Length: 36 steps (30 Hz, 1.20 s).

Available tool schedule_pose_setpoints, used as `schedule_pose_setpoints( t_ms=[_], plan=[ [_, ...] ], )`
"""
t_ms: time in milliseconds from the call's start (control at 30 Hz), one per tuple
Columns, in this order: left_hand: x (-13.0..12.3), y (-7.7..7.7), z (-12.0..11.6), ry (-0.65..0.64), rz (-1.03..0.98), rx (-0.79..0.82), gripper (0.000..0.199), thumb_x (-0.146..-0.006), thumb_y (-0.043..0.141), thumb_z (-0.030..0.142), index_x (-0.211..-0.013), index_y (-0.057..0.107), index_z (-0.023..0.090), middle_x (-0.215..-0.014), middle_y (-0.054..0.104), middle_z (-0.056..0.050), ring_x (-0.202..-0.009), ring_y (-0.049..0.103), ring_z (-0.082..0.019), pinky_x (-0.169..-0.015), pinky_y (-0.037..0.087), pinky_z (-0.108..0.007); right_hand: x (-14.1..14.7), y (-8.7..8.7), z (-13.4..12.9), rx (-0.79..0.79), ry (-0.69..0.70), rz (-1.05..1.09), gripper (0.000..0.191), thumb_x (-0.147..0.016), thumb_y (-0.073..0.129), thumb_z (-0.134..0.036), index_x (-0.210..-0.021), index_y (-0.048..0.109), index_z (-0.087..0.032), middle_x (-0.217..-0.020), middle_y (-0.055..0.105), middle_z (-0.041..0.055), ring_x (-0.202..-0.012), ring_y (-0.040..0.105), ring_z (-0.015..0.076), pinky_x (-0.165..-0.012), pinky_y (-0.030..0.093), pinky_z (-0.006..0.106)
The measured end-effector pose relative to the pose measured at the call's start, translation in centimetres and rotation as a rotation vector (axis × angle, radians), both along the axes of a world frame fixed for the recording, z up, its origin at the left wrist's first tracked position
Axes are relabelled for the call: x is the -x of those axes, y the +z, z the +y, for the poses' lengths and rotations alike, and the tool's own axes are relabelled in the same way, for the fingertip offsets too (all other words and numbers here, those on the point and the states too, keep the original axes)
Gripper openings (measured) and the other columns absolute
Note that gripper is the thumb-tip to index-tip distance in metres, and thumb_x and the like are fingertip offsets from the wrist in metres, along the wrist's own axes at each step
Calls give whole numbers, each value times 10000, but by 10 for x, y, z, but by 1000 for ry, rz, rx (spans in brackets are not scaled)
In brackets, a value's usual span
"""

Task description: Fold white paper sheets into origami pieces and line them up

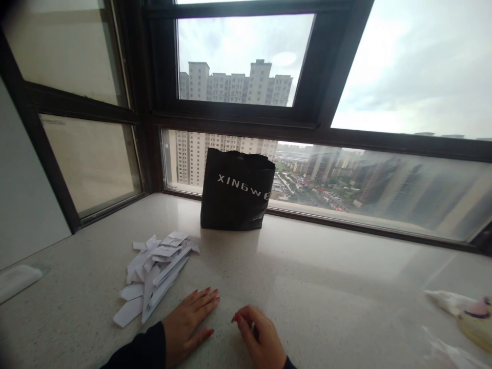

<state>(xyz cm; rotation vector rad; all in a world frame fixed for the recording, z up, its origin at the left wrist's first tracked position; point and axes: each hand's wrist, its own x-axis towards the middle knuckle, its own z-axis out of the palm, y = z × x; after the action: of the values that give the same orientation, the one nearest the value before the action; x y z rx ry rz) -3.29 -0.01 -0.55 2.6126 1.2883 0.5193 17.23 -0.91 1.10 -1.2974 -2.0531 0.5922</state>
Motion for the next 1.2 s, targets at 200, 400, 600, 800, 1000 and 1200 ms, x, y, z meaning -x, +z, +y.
schedule_pose_setpoints(
  t_ms=[200, 400, 600, 800, 1000, 1200],
  plan=[
    [-1, -5, -1, 0, -10, -51, 483, -802, 297, 458, -1223, 334, 226, -1281, 377, -37, -1167, 311, -218, -949, 276, -394, -11, -13, 8, -129, 16, -151, 410, -781, 424, -328, -1169, 440, -197, -1235, 434, 84, -1170, 318, 229, -934, 325, 400],
    [-1, -9, 1, -12, -28, -114, 488, -796, 329, 443, -1237, 312, 234, -1272, 390, -39, -1157, 323, -227, -951, 272, -394, -16, -25, 13, -116, 125, -294, 458, -773, 441, -307, -1215, 382, -202, -1244, 424, 60, -1170, 320, 235, -940, 329, 398],
    [-1, -15, 1, -12, -35, -139, 482, -800, 323, 435, -1240, 305, 240, -1269, 394, -36, -1152, 334, -223, -951, 278, -385, -15, -26, 12, -149, 113, -314, 443, -773, 448, -320, -1201, 403, -214, -1242, 424, 61, -1164, 327, 244, -933, 335, 405],
    [4, 7, 12, 11, -223, -96, 354, -803, 320, 410, -1000, 554, 232, -1092, 566, -43, -1010, 492, -180, -865, 399, -300, -15, -27, 13, -160, 109, -310, 447, -770, 453, -319, -1199, 407, -201, -1234, 434, 64, -1161, 334, 241, -930, 344, 394],
    [81, 64, 71, 628, -36, -26, 381, -789, 331, 349, -1099, 493, 198, -1241, 426, -69, -1159, 327, -220, -958, 249, -385, -13, -25, 13, -163, 103, -346, 417, -779, 432, -308, -1180, 436, -196, -1228, 439, 72, -1156, 336, 259, -925, 337, 431],
    [116, 38, 89, 815, 90, 82, 468, -732, 359, 477, -1151, 441, 285, -1253, 404, -102, -1129, 304, -398, -801, 207, -637, -13, -27, 13, -201, 104, -310, 418, -759, 463, -307, -1166, 454, -210, -1208, 465, 69, -1137, 367, 260, -908, 368, 412]
  ],
)
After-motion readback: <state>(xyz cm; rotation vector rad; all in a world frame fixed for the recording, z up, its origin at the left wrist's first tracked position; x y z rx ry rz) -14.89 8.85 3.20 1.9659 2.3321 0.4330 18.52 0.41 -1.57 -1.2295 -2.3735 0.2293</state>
